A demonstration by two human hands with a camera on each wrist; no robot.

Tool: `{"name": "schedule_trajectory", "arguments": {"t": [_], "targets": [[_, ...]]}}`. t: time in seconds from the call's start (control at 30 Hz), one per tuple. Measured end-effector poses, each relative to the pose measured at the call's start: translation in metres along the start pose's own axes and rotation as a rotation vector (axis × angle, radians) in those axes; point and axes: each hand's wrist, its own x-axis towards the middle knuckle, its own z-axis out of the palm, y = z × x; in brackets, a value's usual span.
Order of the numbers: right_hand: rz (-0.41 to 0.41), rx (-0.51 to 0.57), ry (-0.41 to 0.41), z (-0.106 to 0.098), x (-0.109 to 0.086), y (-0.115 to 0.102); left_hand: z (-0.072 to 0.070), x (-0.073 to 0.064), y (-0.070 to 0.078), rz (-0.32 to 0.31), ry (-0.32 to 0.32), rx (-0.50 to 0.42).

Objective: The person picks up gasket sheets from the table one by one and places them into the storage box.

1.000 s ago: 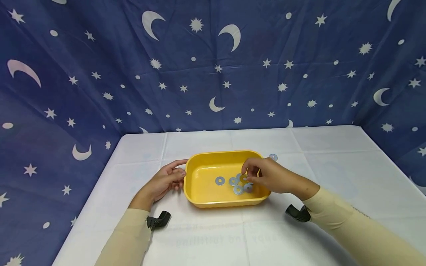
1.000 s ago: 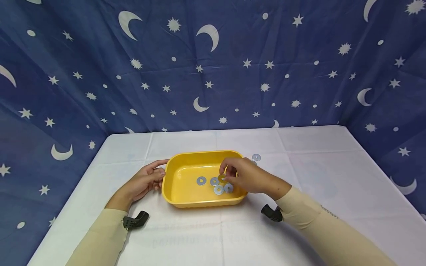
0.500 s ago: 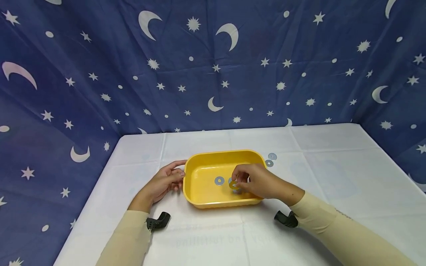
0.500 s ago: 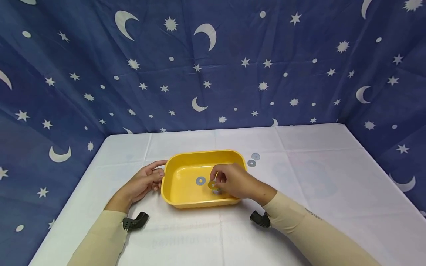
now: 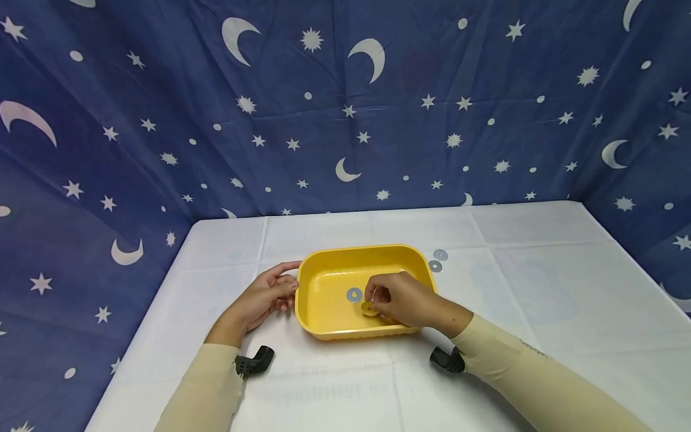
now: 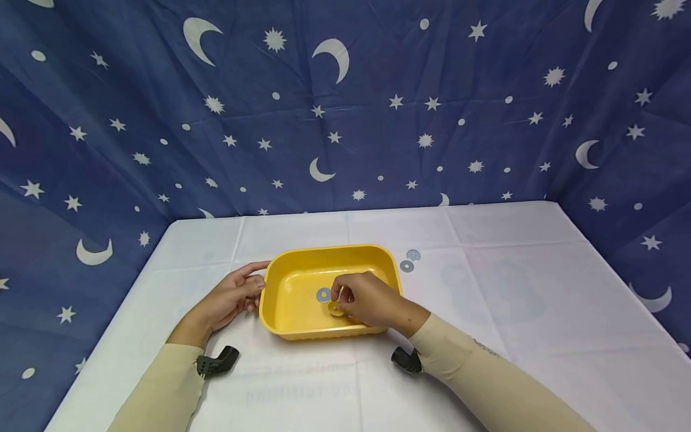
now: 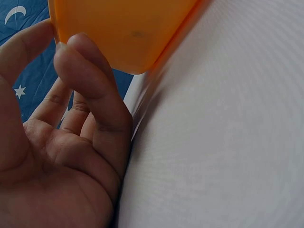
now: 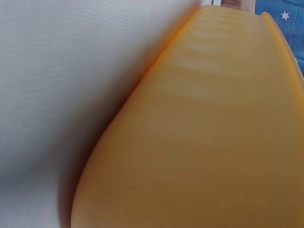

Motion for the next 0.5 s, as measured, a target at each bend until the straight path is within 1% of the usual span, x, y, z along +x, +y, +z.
{"name": "schedule_trajectory", "arguments": {"t": [0.3,0.5], "targets": [[0.034,-0.009,-0.036,0.0035,0.0053,-0.0003,-0.0019,0.0006,-0.0030,0.005,0.001,-0.009],[0.045,-0.014,-0.051,0.0051,0.0086,0.0001,-0.0011,0.0008,-0.0019,0.009,-0.008,-0.011]]}}
